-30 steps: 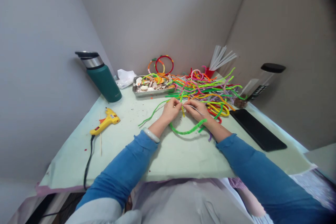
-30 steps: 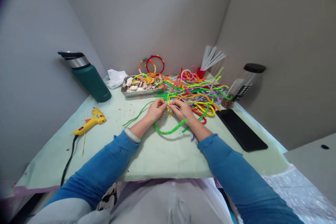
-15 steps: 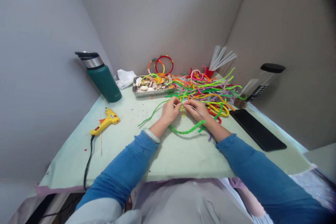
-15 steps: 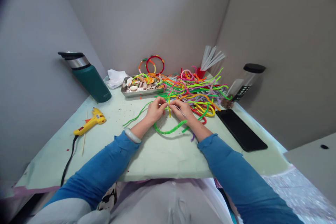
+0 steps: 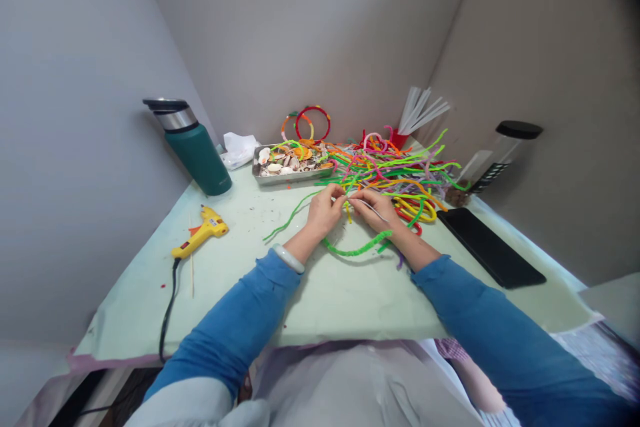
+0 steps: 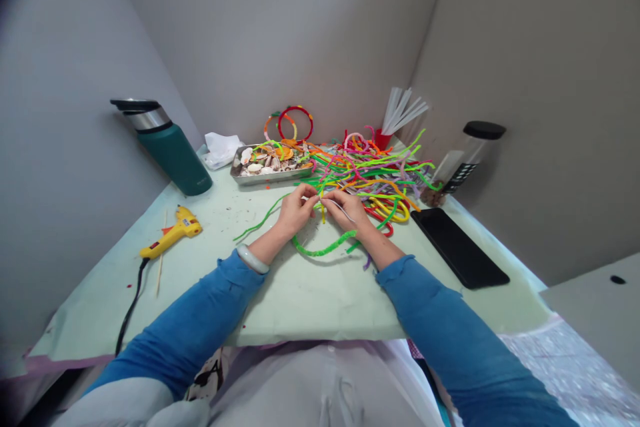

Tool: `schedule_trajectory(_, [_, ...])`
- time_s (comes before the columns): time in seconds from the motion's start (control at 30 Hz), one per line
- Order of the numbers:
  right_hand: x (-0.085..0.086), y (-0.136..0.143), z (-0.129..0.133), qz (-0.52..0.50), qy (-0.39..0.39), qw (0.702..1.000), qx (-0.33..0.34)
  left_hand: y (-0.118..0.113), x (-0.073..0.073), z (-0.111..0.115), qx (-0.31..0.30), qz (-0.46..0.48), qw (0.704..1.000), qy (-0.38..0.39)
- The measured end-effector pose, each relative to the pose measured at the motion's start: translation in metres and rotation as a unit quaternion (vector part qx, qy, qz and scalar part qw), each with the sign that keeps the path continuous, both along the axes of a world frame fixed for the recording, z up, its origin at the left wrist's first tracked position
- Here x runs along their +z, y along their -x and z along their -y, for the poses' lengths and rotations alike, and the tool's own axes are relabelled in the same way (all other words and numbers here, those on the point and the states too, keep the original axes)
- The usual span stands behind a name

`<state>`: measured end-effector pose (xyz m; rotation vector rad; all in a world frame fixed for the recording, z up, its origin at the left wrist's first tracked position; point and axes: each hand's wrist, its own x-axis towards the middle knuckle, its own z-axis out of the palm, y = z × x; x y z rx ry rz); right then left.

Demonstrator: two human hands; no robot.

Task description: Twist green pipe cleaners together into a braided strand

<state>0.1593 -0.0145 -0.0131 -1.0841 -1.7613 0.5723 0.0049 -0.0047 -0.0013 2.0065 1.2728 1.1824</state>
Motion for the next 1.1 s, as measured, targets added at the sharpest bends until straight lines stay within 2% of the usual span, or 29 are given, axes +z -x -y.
schedule_trajectory(0.6, [0.0010,0.0006,0.0010,-0.002,-0.002,1.000,-0.003,0.0001,-0.0022,-0.0005,0.003,0.003,0.999,-0.034])
schedule_trajectory(0.93, [0.0027,0.0002,0.0024,-0.007,0.002,1.000,-0.001,-0.0007,-0.0035,-0.0016,0.008,0.025,1.000,0.011])
schedule_trajectory(1.1, [-0.0028,-0.0003,-0.0017,-0.034,0.006,0.999,-0.009,-0.0011,-0.0015,-0.0024,0.004,0.031,0.999,0.023])
